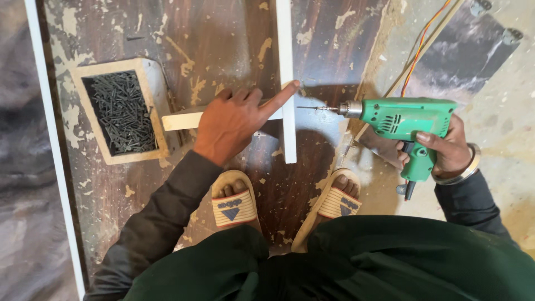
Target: The person uses a green corded drill to drive screws into white wooden frames, repeatedly flipping and repositioning the frames to secure joints. The person also briefly handles a metal tray and a stack of clear plastic sheets.
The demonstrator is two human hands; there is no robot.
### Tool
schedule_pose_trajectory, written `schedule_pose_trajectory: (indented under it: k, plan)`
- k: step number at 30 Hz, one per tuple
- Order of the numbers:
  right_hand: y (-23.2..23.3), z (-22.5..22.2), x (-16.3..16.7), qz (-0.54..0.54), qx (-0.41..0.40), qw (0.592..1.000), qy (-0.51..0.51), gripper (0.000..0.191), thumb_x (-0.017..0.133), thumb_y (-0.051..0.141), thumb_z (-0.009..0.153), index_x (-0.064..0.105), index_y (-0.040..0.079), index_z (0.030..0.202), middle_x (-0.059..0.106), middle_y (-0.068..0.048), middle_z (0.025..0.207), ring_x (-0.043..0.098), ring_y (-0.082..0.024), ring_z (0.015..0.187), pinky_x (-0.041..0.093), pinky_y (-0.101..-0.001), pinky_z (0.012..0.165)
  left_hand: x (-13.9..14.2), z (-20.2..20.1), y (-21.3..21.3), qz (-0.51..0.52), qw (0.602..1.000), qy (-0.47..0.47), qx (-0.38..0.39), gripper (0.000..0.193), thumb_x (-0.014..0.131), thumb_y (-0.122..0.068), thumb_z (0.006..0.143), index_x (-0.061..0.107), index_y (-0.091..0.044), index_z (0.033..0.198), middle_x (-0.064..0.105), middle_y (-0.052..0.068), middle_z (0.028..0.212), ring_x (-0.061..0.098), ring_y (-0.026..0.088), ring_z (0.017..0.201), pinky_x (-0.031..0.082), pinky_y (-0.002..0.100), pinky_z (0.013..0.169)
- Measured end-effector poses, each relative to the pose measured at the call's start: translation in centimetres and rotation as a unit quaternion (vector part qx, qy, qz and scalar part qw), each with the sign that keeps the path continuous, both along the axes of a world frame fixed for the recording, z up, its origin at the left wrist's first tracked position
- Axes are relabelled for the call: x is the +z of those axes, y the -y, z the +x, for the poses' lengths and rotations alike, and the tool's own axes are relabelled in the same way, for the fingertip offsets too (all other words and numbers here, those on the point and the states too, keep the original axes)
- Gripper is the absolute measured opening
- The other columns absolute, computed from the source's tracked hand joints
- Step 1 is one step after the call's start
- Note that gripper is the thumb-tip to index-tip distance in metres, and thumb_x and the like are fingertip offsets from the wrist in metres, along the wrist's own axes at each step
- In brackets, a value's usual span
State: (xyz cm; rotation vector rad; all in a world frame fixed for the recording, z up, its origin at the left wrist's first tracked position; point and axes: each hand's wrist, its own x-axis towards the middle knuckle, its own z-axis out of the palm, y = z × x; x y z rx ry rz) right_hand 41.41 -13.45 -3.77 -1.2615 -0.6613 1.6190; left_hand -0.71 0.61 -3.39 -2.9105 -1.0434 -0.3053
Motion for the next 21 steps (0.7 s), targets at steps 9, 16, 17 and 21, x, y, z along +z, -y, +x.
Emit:
schedule_pose_trajectory:
  k: [9,16,17,21]
  plan:
    - [-1.8,0.3,0.2,0.014,0.035,0.999,-0.028,0.053,0.073,0.004,0.093,0.052,-0.011,0.139,0.070,-0.021,0.102,0.069,-0.024,0.085,0.058,-0.0389,0.065,0.3,0.4,-0.1,-0.077,0.995,-0.064,-0.011,0.087,0.063,-0.006,0.096,0.019,-0.032,0.167,0.068,0.008,0.092,0.067,0.023,0.079,0.056,0.038,0.068]
    - [-2.6,0.2,0.3,0.020,0.050,0.997,-0.050,0.056,0.073,0.004,0.093,0.050,-0.008,0.143,0.070,-0.022,0.099,0.070,-0.025,0.083,0.059,-0.0391,0.061,0.9,0.4,0.0,-0.097,0.992,-0.086,-0.007,0.084,0.062,-0.008,0.098,0.020,-0.031,0.166,0.066,0.006,0.087,0.066,0.023,0.076,0.056,0.039,0.068]
    - [-2.6,0.3,0.2,0.026,0.056,0.997,-0.044,0.056,0.072,0.004,0.093,0.050,-0.008,0.143,0.070,-0.022,0.102,0.070,-0.024,0.084,0.059,-0.0387,0.062,0.8,0.4,0.0,-0.094,0.993,-0.075,-0.008,0.083,0.062,-0.010,0.098,0.020,-0.031,0.166,0.065,0.007,0.087,0.066,0.023,0.076,0.056,0.039,0.069]
    - [-3.0,0.8,-0.3,0.038,0.065,0.997,-0.034,0.057,0.073,0.004,0.092,0.051,-0.006,0.143,0.071,-0.020,0.110,0.072,-0.023,0.087,0.061,-0.0380,0.066,0.6,0.4,0.1,-0.100,0.991,-0.087,-0.009,0.082,0.062,-0.011,0.099,0.021,-0.030,0.166,0.064,0.006,0.085,0.065,0.022,0.075,0.056,0.039,0.069]
